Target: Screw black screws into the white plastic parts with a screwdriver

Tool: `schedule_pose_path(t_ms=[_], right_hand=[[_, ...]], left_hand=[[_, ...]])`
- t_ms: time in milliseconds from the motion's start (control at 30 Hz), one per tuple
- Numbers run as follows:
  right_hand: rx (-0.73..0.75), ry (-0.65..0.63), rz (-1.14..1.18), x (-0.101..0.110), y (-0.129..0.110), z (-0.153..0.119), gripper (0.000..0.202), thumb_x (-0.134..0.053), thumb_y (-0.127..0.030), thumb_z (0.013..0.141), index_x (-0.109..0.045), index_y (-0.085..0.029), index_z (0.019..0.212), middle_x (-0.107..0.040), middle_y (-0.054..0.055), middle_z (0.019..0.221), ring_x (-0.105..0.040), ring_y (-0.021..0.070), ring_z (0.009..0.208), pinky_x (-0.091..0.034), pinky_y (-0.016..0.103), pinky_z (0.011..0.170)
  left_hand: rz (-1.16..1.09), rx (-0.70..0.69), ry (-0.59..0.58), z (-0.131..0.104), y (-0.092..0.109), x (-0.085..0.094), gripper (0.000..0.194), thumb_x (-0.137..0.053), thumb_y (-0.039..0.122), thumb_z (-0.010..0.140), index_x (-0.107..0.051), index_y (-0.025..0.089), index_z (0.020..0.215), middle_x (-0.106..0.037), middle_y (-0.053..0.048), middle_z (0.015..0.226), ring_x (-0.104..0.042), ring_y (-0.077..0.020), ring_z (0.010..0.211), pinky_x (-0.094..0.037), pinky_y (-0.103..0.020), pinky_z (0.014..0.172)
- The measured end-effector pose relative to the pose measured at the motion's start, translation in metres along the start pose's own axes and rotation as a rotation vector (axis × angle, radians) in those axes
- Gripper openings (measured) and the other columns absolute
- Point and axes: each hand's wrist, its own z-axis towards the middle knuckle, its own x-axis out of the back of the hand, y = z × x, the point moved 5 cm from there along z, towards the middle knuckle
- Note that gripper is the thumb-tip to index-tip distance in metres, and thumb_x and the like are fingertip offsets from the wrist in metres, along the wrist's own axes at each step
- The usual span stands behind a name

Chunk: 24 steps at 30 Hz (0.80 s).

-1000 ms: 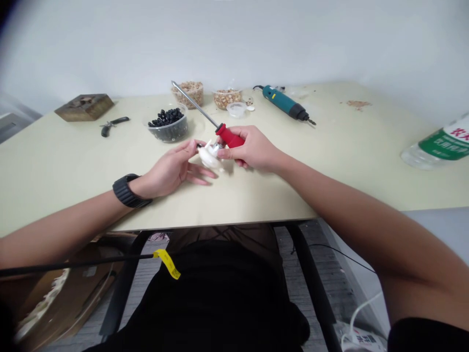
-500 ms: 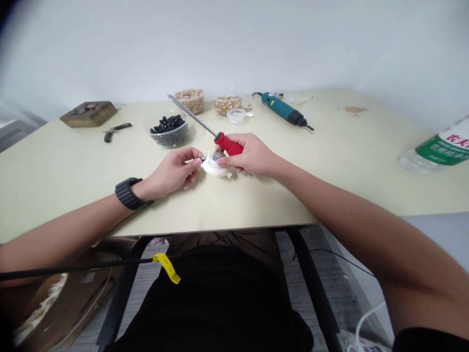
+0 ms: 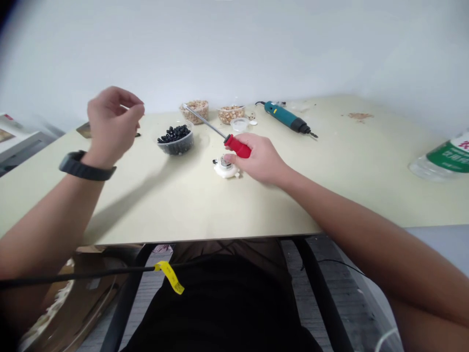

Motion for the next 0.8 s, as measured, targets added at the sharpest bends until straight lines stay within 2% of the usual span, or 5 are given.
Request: schedule_pose_path(t_ms=[67, 167, 333, 500, 800], right_hand=[[0.010, 0.037, -0.003, 0.004, 0.000, 0.000, 0.035, -0.089, -0.049, 0.093, -0.090, -0.020, 0.113, -0.087, 0.011, 0.109, -0.073, 0.0302, 0.095, -0.055, 0.047, 0.090], [0.017, 0.060, -0.020, 0.007, 0.000, 0.000, 0.034, -0.090, -0.049, 0.093, -0.089, -0.021, 0.113, -0.086, 0.010, 0.106, -0.071, 0.0300, 0.091, -0.055, 0.048, 0.088], [0.060, 0.056, -0.088, 0.011, -0.002, -0.001, 0.028, -0.089, -0.047, 0.097, -0.089, -0.024, 0.113, -0.086, 0.011, 0.110, -0.074, 0.0327, 0.098, -0.058, 0.049, 0.093], [0.071, 0.060, -0.117, 0.012, -0.003, -0.001, 0.025, -0.089, -0.046, 0.099, -0.087, -0.023, 0.111, -0.085, 0.011, 0.111, -0.073, 0.0323, 0.098, -0.057, 0.050, 0.093], [0.078, 0.067, -0.118, 0.012, -0.001, -0.002, 0.028, -0.089, -0.047, 0.098, -0.088, -0.023, 0.112, -0.086, 0.011, 0.111, -0.072, 0.0320, 0.096, -0.058, 0.050, 0.093]], left_hand=[[0.150, 0.077, -0.196, 0.016, -0.001, -0.002, 0.008, -0.083, 0.013, 0.095, -0.079, 0.019, 0.099, -0.078, -0.002, 0.094, -0.060, -0.0170, 0.084, -0.053, -0.039, 0.090], [0.263, -0.003, -0.505, 0.027, -0.003, -0.029, 0.008, -0.083, 0.021, 0.095, -0.087, 0.023, 0.101, -0.083, -0.004, 0.098, -0.065, -0.0235, 0.096, -0.056, -0.044, 0.107], [0.317, -0.145, -0.673, 0.045, -0.032, -0.075, 0.038, -0.076, 0.028, 0.078, -0.093, 0.027, 0.112, -0.089, -0.009, 0.111, -0.074, -0.0310, 0.103, -0.059, -0.042, 0.099], [0.399, -0.118, -0.643, 0.052, -0.052, -0.075, 0.016, -0.076, 0.033, 0.077, -0.084, 0.026, 0.089, -0.079, -0.009, 0.083, -0.070, -0.0303, 0.091, -0.058, -0.043, 0.096], [0.272, -0.038, -0.488, 0.040, -0.046, -0.057, 0.007, -0.076, 0.026, 0.088, -0.072, 0.025, 0.083, -0.080, -0.007, 0.096, -0.066, -0.0276, 0.095, -0.055, -0.046, 0.101]])
